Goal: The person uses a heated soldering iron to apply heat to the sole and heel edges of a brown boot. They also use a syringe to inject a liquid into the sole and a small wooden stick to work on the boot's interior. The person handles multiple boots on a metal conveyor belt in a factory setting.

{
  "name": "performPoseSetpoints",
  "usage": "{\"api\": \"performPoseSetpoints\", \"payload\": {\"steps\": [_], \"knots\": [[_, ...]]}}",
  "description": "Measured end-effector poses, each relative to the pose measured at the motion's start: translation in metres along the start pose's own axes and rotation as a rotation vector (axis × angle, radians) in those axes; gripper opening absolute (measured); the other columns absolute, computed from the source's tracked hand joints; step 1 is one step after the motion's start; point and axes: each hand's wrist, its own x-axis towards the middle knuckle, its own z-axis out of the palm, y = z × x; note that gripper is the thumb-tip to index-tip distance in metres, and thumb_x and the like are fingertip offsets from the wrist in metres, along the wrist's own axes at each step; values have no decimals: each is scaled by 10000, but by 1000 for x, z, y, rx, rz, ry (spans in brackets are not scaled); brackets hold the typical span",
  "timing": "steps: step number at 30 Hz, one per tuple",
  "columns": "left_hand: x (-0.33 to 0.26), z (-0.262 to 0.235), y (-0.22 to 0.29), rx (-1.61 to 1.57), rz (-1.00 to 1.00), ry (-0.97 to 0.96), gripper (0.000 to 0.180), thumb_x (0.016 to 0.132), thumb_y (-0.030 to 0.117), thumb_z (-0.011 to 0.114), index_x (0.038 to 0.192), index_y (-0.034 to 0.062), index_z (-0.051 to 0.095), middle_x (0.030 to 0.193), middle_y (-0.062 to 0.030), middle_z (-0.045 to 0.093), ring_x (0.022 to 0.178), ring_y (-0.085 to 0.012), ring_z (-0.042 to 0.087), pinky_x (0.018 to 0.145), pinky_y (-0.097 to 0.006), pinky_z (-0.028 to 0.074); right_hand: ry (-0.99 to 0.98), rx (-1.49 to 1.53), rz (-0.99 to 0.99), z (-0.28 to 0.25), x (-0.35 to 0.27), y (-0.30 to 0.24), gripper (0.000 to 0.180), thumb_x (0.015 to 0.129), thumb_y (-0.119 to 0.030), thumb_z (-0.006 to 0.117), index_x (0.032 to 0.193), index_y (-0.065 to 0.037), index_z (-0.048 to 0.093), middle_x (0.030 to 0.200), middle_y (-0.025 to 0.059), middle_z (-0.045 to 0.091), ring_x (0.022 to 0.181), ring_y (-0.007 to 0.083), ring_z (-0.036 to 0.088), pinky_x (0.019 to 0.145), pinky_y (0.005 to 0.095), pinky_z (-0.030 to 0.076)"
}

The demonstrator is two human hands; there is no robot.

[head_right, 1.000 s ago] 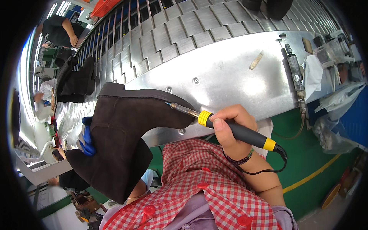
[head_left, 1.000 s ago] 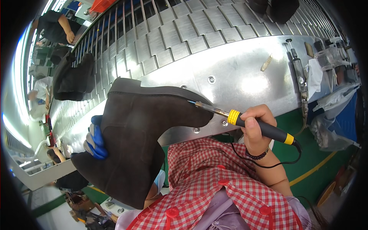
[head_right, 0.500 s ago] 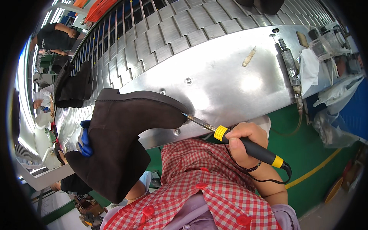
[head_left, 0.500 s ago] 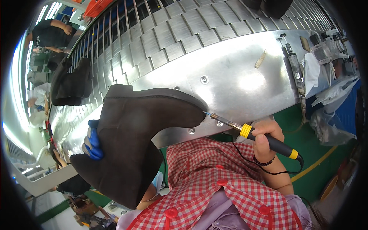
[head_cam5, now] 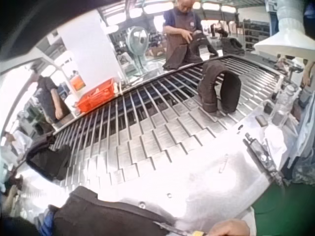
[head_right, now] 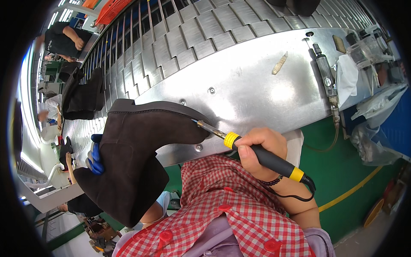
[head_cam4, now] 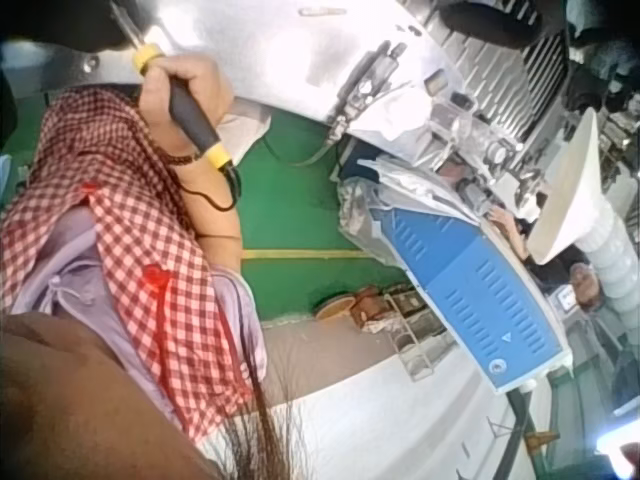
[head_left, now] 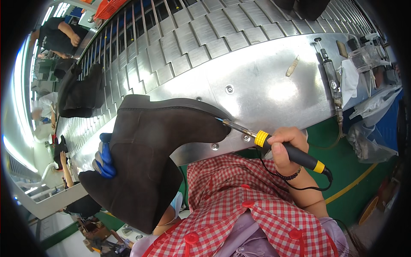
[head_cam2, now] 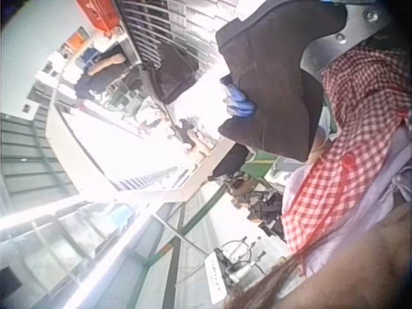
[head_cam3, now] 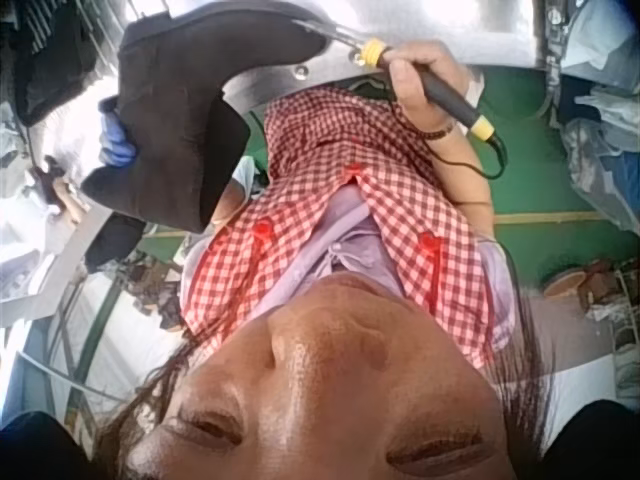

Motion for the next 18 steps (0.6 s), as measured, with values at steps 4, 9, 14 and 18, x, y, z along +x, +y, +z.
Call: {"api": "performPoseSetpoints", "payload": {"steps": [4, 9, 14, 18], "knots": [[-1, -2, -1, -7, -2, -6, 432, 1003, 213, 545, 1372, 7, 455, 1286, -101, 550, 1172, -192, 558, 1027, -325, 443, -40, -56, 1, -6, -13, -1, 119, 860, -136, 688, 911, -69, 604, 668, 68, 627, 541, 217, 593, 509, 320, 447], [-5, -6, -9, -23, -9, -19, 438, 1006, 217, 539, 1380, 6, 452, 1295, -104, 549, 1179, -196, 556, 1032, -330, 442, -55, -169, -77, -15, -27, -3, 115, 831, -162, 707, 899, -99, 638, 670, 47, 640, 512, 250, 582, 494, 349, 443], [-13, -19, -22, -31, -19, -73, 444, 1009, 221, 533, 1388, 6, 448, 1304, -106, 548, 1186, -200, 554, 1037, -335, 442, 33, -44, -114, -18, -31, -9, 135, 841, -190, 709, 888, -79, 648, 685, 47, 642, 537, 227, 588, 497, 333, 453], [-23, -35, -31, -37, -46, -114, 449, 1011, 224, 529, 1395, 5, 445, 1311, -108, 548, 1192, -203, 553, 1040, -339, 441, 61, -89, -145, -11, -29, -4, 256, 815, -182, 736, 986, -35, 615, 711, 71, 631, 552, 203, 598, 508, 286, 460]]}}
